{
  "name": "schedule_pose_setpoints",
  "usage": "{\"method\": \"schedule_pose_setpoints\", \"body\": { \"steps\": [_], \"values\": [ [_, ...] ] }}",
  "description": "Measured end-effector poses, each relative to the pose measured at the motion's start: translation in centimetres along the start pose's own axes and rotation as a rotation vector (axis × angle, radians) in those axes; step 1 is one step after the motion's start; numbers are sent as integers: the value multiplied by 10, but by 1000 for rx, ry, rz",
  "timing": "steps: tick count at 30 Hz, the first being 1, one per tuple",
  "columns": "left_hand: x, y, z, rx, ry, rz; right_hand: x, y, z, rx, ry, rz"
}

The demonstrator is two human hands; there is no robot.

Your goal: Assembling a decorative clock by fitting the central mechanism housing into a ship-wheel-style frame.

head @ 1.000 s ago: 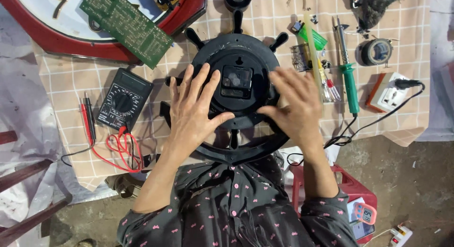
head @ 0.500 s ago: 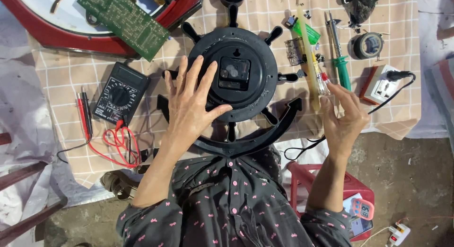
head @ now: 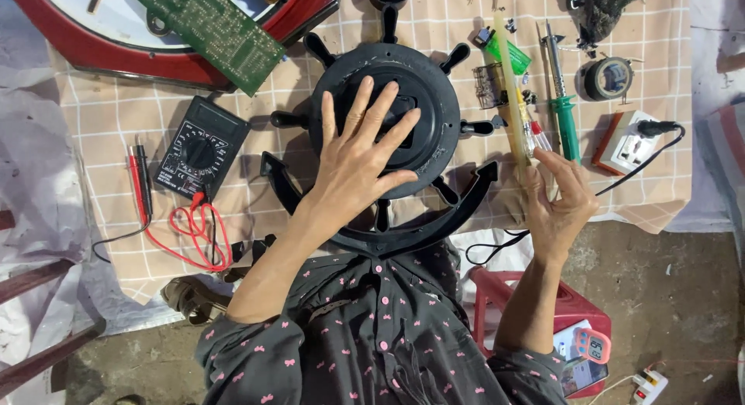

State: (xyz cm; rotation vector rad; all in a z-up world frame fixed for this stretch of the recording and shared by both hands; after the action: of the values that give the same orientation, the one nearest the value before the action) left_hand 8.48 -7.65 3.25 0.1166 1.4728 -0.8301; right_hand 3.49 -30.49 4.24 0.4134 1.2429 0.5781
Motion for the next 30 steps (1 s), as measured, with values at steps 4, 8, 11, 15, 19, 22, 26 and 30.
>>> {"method": "schedule_pose_setpoints", "body": {
  "steps": [4, 8, 11, 15, 19, 22, 26, 30],
  "values": [
    [2, 2, 0, -11, 6, -3, 0, -2, 0, 5, -2, -27],
    [0, 6, -4, -22, -5, -53, 1, 4, 1, -13, -15, -2],
    [-9, 13, -14, -48, -28, -89, 6, -2, 5, -44, -18, -4],
    [-31, 24, -38, -132, -88, -101, 13, -24, 36, -153, -40, -117],
    [-49, 28, -65, -242, -101, -84, 17, -14, 98, -292, -109, -294],
    [-61, 32, -85, -254, -218, -81, 30, -20, 137, -328, -65, -291],
    [-68, 38, -105, -320, -286, -103, 56, -48, 163, -283, -37, -400],
    [-61, 48, -119, -378, -291, -132, 66, -51, 168, -188, 9, -489]
  ]
}}
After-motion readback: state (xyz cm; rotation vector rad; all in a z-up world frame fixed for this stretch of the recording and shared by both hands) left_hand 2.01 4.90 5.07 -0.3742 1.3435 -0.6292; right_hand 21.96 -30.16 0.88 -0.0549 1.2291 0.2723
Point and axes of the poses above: each hand's wrist, its own z-axis towards the middle knuckle, its own x-axis out of the palm, y = z × x, the point moved 9 cm from there along z, towards the middle knuckle, and after that the axes turned 10 degrees about y, right-handed, at the moved point
